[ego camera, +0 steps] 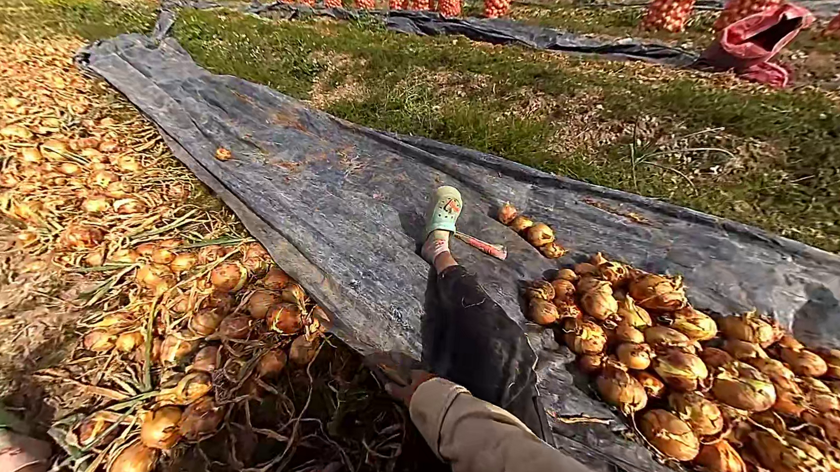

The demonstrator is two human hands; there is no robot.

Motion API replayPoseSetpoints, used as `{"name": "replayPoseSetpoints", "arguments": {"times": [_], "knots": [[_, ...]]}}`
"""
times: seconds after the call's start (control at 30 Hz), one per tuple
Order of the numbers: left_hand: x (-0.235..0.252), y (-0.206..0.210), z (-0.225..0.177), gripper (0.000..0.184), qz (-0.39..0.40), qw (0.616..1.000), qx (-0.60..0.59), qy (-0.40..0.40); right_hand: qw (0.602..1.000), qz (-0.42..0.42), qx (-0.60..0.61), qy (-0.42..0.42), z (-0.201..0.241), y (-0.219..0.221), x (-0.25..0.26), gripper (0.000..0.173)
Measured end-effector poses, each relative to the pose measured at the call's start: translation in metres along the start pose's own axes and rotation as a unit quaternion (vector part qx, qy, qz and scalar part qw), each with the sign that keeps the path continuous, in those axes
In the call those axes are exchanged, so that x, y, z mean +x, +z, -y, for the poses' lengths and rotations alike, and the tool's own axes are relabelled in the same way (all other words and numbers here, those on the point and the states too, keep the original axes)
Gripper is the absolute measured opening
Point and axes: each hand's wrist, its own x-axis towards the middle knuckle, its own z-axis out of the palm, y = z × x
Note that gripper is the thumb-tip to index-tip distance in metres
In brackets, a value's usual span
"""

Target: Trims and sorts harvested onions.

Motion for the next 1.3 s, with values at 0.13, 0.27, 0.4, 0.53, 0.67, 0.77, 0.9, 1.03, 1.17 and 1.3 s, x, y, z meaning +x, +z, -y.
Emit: {"name": "replayPoseSetpoints", "arguments": {"times": [0.13, 0.27, 0.4, 0.53, 0.67, 0.77, 0.9, 1.03, 1.17, 1.3], "knots": [[0.019, -0.027, -0.032, 0.055, 0.001, 0.999, -0.006, -0.054, 0.990, -0.051, 0.121, -0.042, 0.001, -0.005, 0.008, 0.065], [0.024, -0.059, -0.038, 0.053, -0.129, 0.987, -0.083, -0.054, 0.917, -0.126, 0.320, -0.202, -0.006, 0.006, 0.022, 0.041], [0.040, -0.106, -0.024, 0.044, -0.259, 0.956, -0.133, -0.042, 0.863, 0.000, 0.403, -0.305, 0.021, 0.012, 0.022, 0.054], [0.088, -0.164, -0.019, 0.040, -0.155, 0.986, 0.051, 0.016, 0.900, 0.033, 0.349, -0.261, 0.043, 0.025, 0.049, 0.030], [0.128, -0.195, -0.009, 0.041, -0.017, 0.971, 0.228, 0.073, 0.913, 0.032, 0.361, -0.188, 0.049, 0.043, 0.061, 0.017], [0.129, -0.209, -0.002, 0.044, -0.007, 0.965, 0.259, 0.044, 0.879, 0.067, 0.437, -0.179, 0.041, 0.044, 0.058, 0.031], [0.114, -0.205, 0.015, 0.056, -0.020, 0.980, 0.177, -0.087, 0.879, 0.094, 0.438, -0.163, 0.033, 0.044, 0.049, 0.057], [0.104, -0.181, 0.035, 0.042, -0.067, 0.982, 0.054, -0.166, 0.873, 0.115, 0.441, -0.173, 0.038, 0.049, 0.045, 0.051], [0.076, -0.152, 0.032, 0.051, -0.124, 0.974, -0.116, -0.148, 0.870, 0.137, 0.453, -0.137, 0.034, 0.054, 0.042, 0.032], [0.056, -0.115, 0.029, 0.038, -0.240, 0.904, -0.331, -0.125, 0.896, 0.141, 0.421, -0.023, 0.040, 0.053, 0.033, 0.038]]}}
